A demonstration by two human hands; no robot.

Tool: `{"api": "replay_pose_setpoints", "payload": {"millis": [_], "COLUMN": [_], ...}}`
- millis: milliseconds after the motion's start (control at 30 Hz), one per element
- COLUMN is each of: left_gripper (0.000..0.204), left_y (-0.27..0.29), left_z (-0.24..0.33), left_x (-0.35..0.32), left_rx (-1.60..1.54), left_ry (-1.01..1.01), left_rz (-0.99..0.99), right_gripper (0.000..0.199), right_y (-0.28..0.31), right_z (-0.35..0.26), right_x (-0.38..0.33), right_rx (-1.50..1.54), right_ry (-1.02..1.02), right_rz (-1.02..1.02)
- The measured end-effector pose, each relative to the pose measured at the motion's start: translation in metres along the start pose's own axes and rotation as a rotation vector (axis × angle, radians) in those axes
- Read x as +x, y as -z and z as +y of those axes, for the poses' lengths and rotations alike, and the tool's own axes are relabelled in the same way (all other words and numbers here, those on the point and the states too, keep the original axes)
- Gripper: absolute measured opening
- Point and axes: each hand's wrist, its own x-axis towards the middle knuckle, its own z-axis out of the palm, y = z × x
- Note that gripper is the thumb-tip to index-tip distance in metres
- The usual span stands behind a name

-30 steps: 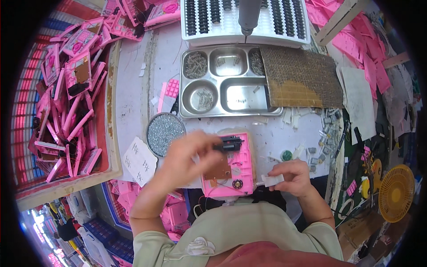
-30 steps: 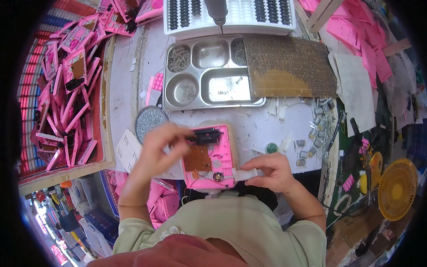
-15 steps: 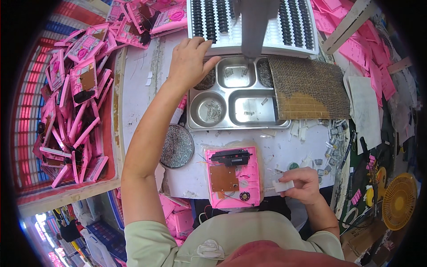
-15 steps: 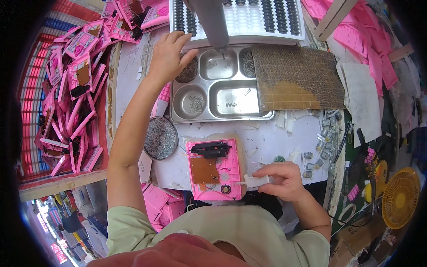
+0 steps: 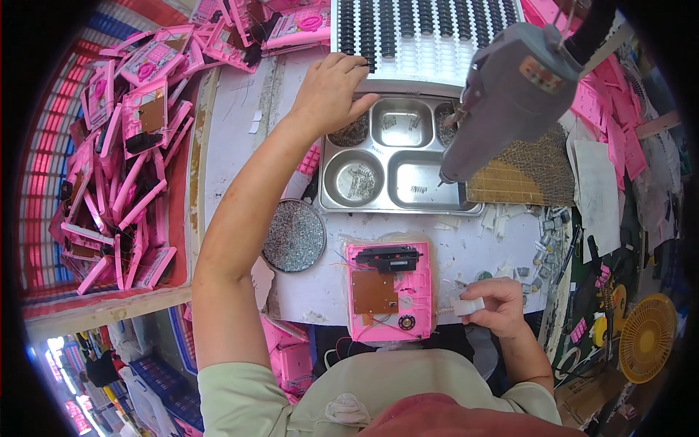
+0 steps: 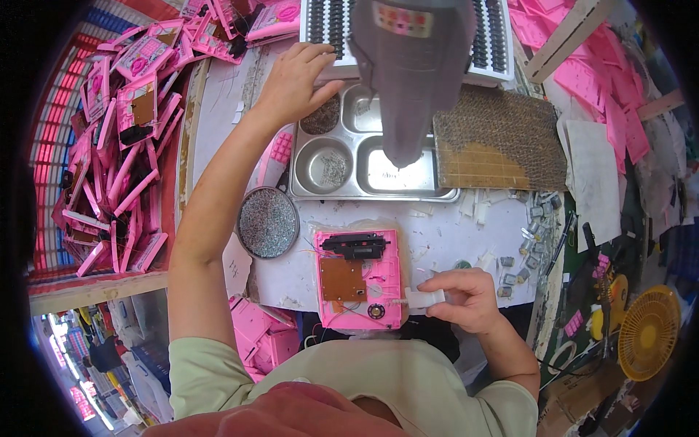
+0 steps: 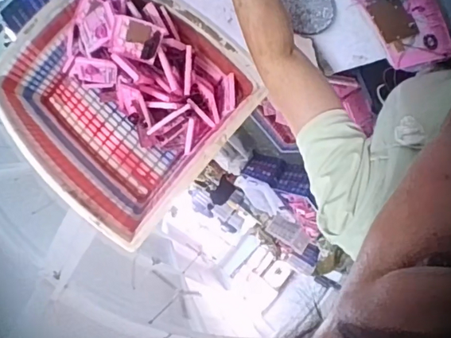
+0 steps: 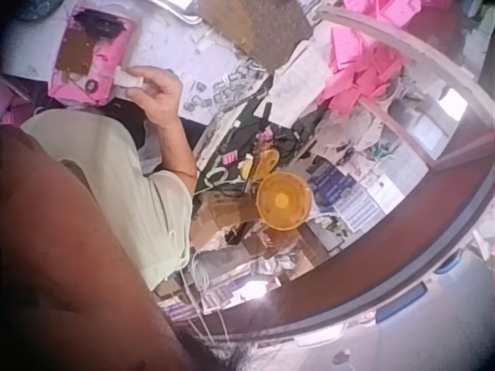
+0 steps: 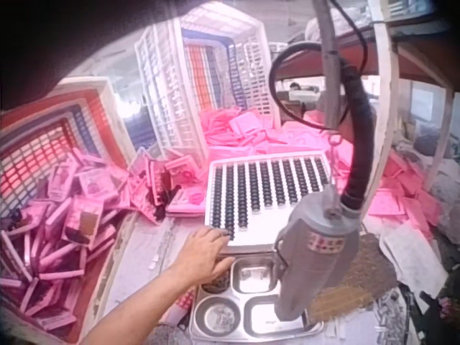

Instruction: Soldering wires and screwing together the plastic housing of a pink toy device.

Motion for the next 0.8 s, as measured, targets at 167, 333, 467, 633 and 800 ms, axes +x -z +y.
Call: {"api": "replay_pose_setpoints", "payload": {"millis": [167, 333, 467, 633, 800], "left_gripper": [0.047, 0.030, 0.028, 0.015, 0.020], "left_y": [0.001, -0.014, 0.086, 0.084, 0.078], "left_z": [-0.004, 0.036, 0.129, 0.219, 0.251], "left_x": [0.005, 0.002, -0.080, -0.152, -0.160], "left_rx": [0.033, 0.063, -0.397, -0.644, -0.538], "left_ry": [-0.007, 0.130, 0.100, 0.108, 0.058], "left_rz": [0.036, 0.369, -0.005, -0.233, -0.249], "right_gripper": [0.033, 0.035, 0.040, 0.042, 0.041], "right_y": [-0.005, 0.003, -0.004, -0.006, -0.006], "right_z": [-0.004, 0.006, -0.001, 0.006, 0.001], "right_x": [-0.004, -0.022, -0.034, -0.042, -0.040], "right_rx": [-0.015, -0.177, -0.140, -0.164, -0.157], "right_ry": [-0.011, 0.046, 0.062, 0.053, 0.087], "right_rz": [-0.005, 0.135, 0.223, 0.361, 0.292]}}
